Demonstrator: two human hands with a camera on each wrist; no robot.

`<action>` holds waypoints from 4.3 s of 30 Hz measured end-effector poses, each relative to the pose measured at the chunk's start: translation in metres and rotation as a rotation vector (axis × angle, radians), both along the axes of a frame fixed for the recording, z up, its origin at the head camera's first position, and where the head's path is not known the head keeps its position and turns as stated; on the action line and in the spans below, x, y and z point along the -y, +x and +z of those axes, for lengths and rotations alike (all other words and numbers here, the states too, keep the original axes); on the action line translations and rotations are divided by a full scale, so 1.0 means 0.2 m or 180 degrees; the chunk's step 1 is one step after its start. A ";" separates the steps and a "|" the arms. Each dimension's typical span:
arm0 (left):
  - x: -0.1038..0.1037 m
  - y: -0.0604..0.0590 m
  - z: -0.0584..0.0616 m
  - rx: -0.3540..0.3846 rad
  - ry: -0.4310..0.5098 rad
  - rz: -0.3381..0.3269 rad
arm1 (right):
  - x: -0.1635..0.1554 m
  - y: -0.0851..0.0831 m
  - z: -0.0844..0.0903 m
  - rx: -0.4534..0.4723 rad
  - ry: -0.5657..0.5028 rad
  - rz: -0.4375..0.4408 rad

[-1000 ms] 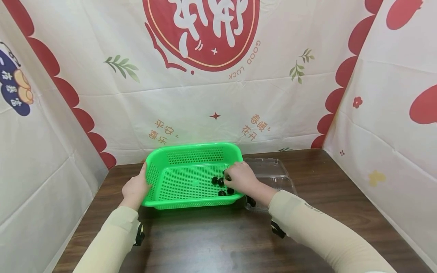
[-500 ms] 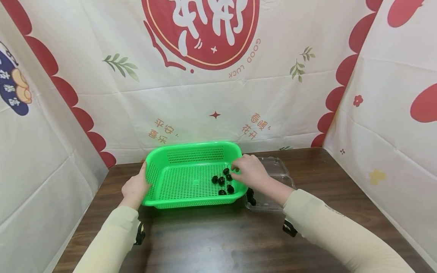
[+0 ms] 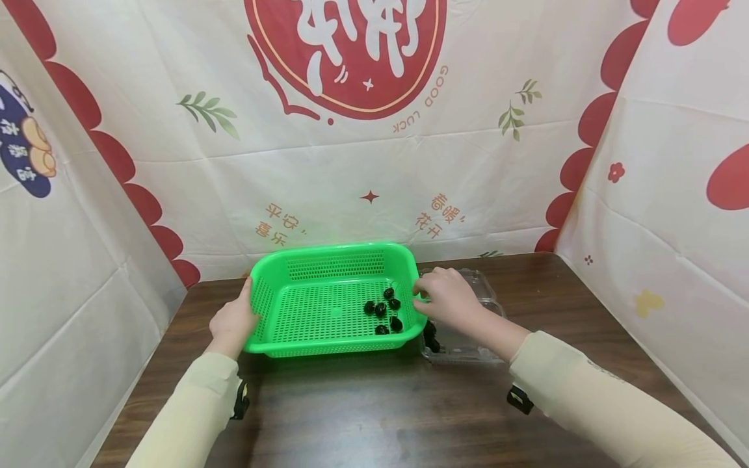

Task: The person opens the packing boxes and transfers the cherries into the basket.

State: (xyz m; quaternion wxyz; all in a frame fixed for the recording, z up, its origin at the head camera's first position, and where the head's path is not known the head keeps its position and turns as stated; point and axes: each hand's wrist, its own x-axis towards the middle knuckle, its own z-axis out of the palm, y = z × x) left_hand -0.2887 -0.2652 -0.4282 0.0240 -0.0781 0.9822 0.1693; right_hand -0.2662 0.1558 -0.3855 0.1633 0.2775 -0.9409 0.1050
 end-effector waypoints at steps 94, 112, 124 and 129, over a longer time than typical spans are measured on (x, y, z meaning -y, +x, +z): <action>-0.01 0.00 0.00 -0.0056 0.0000 0.0022 | -0.24 0.12 -0.19 0.1444 0.0402 -0.0570; 0.00 -0.01 -0.01 -0.0038 0.0003 0.0017 | -0.26 0.09 -0.08 0.1274 0.0394 -0.0534; 0.00 0.00 0.00 -0.0044 0.0016 0.0012 | -0.27 0.05 0.02 0.1252 0.0379 -0.0508; 0.00 0.01 0.01 -0.0046 0.0021 0.0012 | -0.27 0.04 0.05 0.1160 0.0362 -0.0513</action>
